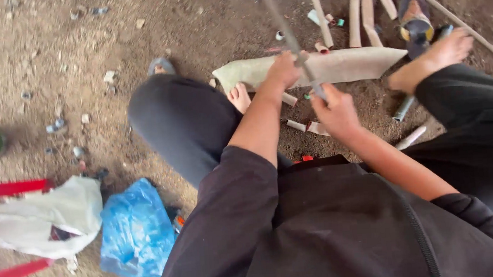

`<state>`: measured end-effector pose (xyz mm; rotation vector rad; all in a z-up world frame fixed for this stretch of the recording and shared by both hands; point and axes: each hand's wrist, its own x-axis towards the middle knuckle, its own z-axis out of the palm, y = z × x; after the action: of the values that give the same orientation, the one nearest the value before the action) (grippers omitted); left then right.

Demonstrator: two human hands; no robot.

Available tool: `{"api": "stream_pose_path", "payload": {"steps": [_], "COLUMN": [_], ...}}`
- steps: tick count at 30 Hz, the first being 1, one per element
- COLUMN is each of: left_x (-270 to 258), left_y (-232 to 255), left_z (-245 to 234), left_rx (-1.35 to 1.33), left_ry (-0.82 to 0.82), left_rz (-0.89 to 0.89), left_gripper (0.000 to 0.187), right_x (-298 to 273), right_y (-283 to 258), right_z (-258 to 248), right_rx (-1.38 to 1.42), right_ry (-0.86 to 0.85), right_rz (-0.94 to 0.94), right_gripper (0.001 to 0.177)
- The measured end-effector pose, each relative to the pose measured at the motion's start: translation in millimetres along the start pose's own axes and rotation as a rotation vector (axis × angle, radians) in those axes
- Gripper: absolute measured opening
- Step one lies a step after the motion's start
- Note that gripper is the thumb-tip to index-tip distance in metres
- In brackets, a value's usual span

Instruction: Cutting a PVC pipe using a manual hacksaw blade while sitting on the ground.

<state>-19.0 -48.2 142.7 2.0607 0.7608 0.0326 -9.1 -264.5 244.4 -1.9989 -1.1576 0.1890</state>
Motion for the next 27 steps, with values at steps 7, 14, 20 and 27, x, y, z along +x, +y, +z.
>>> {"api": "stream_pose_path", "payload": {"steps": [7, 14, 20, 27], "left_x": [29, 47, 54, 90], "left_y": [-36, -34, -50, -88], "left_z": [28, 14, 8, 37], "left_rx": [-0.073, 0.17, 0.438, 0.628], "left_ry": [0.094, 0.1, -0.081, -0.146], "left_rz": [-0.038, -0.003, -0.139, -0.145], "left_gripper": [0.082, 0.05, 0.018, 0.019], "right_x": [50, 60, 27, 18], "right_y": [-4, 37, 110, 163], "right_z": [-43, -36, 17, 67], "right_rx": [0.248, 0.258, 0.096, -0.136], "right_ry": [-0.202, -0.201, -0.325, -0.491], "right_rz": [0.413, 0.73, 0.715, 0.755], "right_gripper": [0.005, 0.015, 0.02, 0.043]}}
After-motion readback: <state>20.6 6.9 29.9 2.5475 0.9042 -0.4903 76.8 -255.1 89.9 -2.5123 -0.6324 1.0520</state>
